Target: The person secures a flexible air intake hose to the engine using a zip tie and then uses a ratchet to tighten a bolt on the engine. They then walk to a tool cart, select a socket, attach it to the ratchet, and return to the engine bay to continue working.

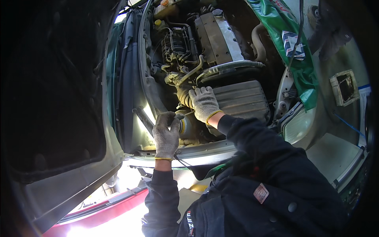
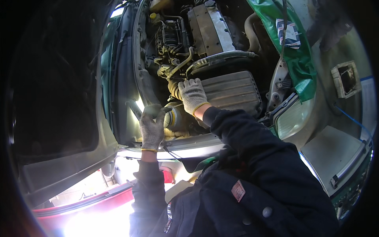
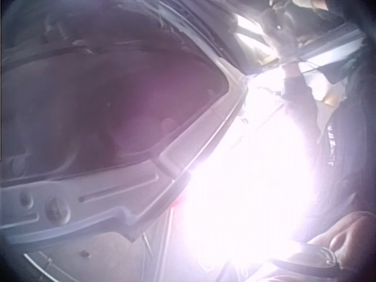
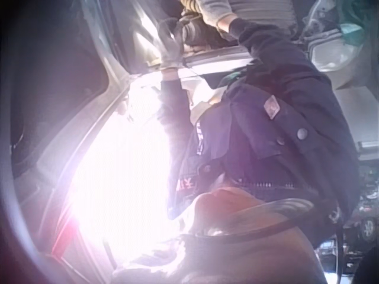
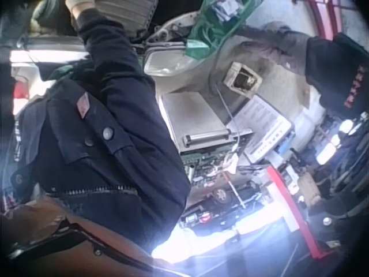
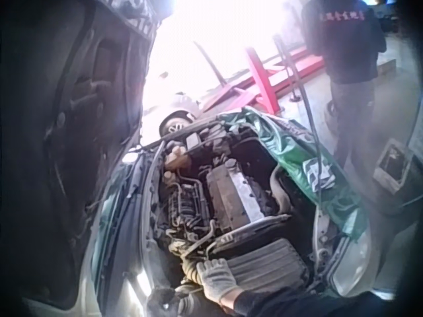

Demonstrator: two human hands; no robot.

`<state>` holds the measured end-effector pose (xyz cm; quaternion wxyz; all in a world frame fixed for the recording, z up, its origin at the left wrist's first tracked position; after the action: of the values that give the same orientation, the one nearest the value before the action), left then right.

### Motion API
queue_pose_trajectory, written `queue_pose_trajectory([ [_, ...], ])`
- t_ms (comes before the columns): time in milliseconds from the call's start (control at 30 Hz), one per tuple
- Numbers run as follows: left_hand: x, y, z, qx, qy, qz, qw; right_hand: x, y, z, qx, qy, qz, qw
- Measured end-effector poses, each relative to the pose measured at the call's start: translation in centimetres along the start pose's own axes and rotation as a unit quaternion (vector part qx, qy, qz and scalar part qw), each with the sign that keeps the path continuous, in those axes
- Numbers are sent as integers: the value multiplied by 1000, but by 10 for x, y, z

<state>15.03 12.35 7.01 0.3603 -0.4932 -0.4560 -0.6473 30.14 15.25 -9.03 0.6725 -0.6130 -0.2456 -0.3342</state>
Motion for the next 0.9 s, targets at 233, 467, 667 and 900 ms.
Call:
queue_pose_trajectory([
  [233,1,-5,7,71,-97,156,980,8,1,-1,13,-1,32,999],
  [467,-1,-38,6,113,-76,-2,991,7,1,-1,10,-6,30,999],
  [667,1,-20,5,-112,-117,119,980,10,0,-2,13,10,31,999],
  [900,3,-39,17,140,-150,22,978,9,0,-1,11,6,29,999],
])
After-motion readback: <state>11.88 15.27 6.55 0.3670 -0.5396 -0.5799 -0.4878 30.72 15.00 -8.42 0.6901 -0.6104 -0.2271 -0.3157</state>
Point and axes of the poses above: each hand's wrist, its own z-axis towards the middle knuckle, its own x-axis out of the back of the hand, y = z × x, the point moved 5 cm from there along z, towards the middle knuckle, and after that the axes turned 15 degrees about z, right-handed, at the moved point
